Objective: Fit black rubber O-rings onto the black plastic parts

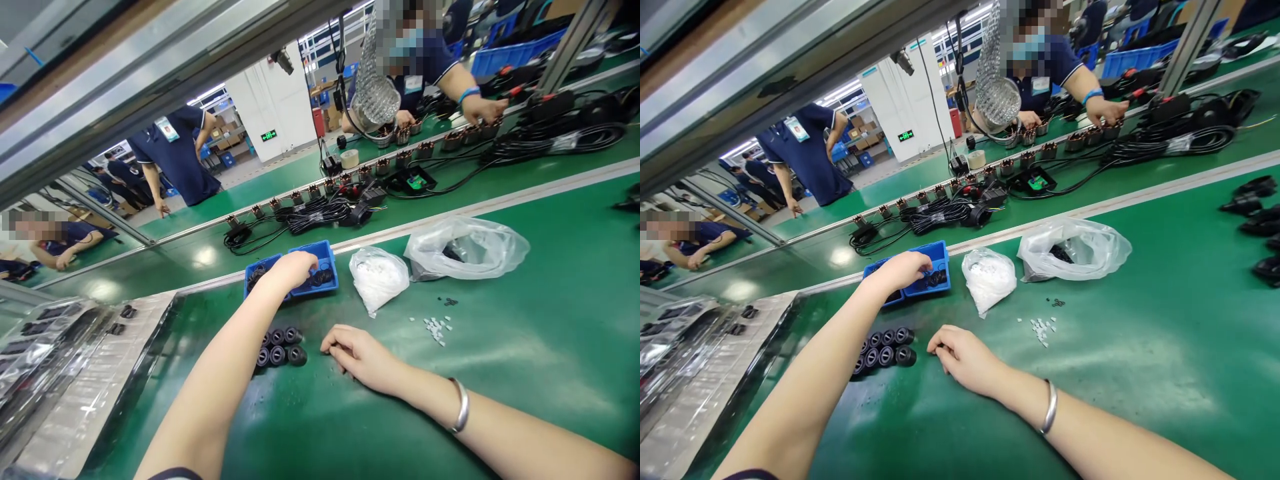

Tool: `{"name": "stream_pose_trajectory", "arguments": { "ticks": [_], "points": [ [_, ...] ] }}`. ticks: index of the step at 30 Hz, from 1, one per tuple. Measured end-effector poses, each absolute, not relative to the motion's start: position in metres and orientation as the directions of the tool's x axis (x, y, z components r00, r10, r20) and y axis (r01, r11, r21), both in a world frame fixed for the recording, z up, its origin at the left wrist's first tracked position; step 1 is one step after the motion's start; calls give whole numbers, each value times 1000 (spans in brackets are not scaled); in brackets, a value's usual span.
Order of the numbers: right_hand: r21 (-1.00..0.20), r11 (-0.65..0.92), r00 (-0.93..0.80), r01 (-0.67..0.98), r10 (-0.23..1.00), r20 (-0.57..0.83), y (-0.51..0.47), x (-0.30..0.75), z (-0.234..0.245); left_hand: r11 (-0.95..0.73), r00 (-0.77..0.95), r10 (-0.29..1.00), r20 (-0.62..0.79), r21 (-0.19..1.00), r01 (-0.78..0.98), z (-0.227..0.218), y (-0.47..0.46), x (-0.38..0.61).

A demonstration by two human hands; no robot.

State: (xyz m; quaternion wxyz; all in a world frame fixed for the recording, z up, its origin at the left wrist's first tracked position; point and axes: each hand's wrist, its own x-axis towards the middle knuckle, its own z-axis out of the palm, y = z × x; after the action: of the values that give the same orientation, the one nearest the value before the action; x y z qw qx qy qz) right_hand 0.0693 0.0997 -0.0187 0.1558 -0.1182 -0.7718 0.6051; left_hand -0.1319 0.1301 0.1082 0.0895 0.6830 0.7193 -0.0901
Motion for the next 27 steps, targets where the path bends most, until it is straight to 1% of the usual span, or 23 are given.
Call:
{"name": "stream_pose_trajectory", "arguments": {
  "ticks": [2, 4, 7, 9, 10, 12, 14, 17, 20, 23, 27],
  "points": [
    [-968, 249, -920, -2, 378, 99, 99, 69, -22, 52, -48, 989, -140, 25, 998, 121, 112, -135],
    [-959, 283, -909, -18, 396, 134, 99, 68, -26, 64, -62, 997, -38, 58, 996, 135, 80, -140],
    [-926, 372, -886, -69, 404, 229, 97, 69, -29, 90, -97, 994, 48, 120, 989, 149, 15, -155],
    [-892, 446, -885, -77, 381, 267, 96, 67, -29, 106, -137, 984, 111, 247, 963, 143, -31, -168],
    [-869, 488, -891, -74, 360, 278, 96, 65, -28, 132, -164, 982, 98, 272, 953, 135, -51, -175],
    [-812, 578, -909, -77, 294, 295, 95, 57, -24, 152, -178, 982, 70, 278, 948, 112, -82, -186],
    [-753, 650, -922, -108, 218, 320, 94, 42, -20, 93, -113, 991, 67, 246, 965, 87, -99, -191],
    [-669, 714, -920, -205, 93, 380, 91, 12, -13, 81, -103, 991, 81, 236, 968, 56, -104, -189],
    [-610, 737, -910, -292, -17, 414, 87, -12, -11, 88, -117, 987, 111, 237, 967, 40, -97, -182],
    [-590, 747, -915, -308, -62, 399, 86, -16, -14, 92, -127, 983, 129, 246, 965, 34, -91, -174],
    [-544, 801, -936, -249, -54, 348, 90, 14, -31, 68, -106, 985, 133, 261, 963, 24, -86, -151]
  ]
}}
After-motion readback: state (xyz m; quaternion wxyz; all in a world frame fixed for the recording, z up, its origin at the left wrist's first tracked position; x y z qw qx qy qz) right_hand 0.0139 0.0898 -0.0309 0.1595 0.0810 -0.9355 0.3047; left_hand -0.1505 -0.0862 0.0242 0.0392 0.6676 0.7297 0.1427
